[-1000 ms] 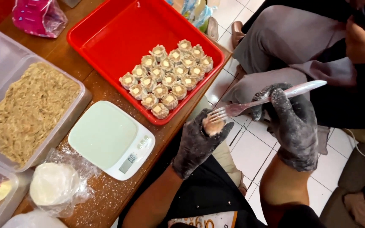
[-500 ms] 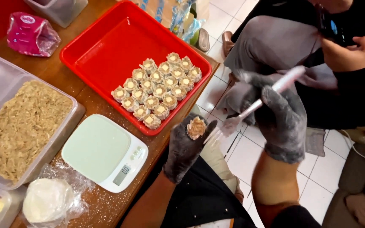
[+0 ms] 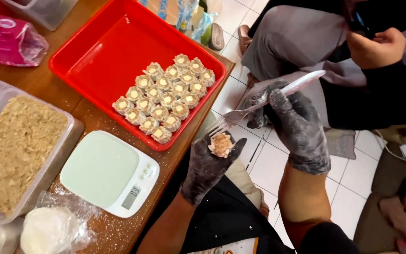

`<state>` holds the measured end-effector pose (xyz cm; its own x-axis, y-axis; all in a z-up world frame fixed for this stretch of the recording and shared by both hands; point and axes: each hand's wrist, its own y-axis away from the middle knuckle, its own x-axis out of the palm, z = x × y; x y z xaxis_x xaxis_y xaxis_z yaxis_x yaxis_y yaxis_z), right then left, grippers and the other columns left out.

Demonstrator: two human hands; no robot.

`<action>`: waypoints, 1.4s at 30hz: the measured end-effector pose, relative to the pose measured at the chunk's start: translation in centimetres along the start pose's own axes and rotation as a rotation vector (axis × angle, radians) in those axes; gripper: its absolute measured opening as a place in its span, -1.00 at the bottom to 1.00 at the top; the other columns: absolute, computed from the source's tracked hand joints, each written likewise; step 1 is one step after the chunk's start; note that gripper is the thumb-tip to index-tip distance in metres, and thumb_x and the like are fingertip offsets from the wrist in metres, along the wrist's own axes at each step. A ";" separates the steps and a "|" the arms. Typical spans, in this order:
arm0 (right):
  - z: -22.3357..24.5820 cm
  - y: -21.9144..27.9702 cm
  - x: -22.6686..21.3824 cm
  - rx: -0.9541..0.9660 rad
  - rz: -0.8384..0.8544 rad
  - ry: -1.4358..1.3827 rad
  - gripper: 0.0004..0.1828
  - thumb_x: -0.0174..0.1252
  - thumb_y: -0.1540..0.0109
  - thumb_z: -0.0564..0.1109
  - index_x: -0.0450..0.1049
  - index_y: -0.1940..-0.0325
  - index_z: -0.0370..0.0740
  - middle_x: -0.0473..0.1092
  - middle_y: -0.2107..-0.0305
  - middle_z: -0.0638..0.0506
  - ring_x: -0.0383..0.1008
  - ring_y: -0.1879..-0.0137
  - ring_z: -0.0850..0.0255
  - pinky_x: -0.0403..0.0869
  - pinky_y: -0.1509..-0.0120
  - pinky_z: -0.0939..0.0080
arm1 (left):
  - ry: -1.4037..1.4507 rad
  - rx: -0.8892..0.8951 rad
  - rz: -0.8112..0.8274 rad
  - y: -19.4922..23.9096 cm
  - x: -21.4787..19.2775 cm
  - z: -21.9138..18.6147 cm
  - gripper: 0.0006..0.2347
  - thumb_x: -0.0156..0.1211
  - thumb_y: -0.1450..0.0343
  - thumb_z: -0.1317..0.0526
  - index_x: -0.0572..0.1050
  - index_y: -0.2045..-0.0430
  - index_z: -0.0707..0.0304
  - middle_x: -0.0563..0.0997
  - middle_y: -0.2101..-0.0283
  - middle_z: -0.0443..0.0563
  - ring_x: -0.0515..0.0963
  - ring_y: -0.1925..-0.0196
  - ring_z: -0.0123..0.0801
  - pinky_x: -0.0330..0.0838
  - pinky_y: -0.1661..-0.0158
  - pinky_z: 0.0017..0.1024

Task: The person assembles wontons by placing filling onto wrappers, adding cheese, and folding them into cups. They use a fork to press the edges and a digital scale to measure filling portions. Completed wontons are placed in a red tray.

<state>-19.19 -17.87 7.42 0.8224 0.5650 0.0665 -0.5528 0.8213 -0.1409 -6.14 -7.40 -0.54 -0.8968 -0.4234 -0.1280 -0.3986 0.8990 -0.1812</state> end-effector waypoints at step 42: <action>-2.2 1.7 -0.8 -0.112 0.059 -0.038 -0.76 -0.12 -0.37 -0.20 0.29 0.32 -0.42 0.23 0.52 -0.16 0.31 0.49 0.10 0.36 0.39 0.22 | 0.202 -0.010 0.014 1.3 -0.1 3.7 -0.65 0.31 -0.32 0.27 0.39 0.05 0.33 0.57 0.13 0.10 0.62 0.09 -0.31 0.56 0.03 -0.47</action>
<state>-20.50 -17.05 4.98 0.7824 0.6160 0.0918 -0.5796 0.7741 -0.2548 -5.85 -6.59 -4.32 -0.9222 -0.3807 0.0681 -0.3868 0.9063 -0.1706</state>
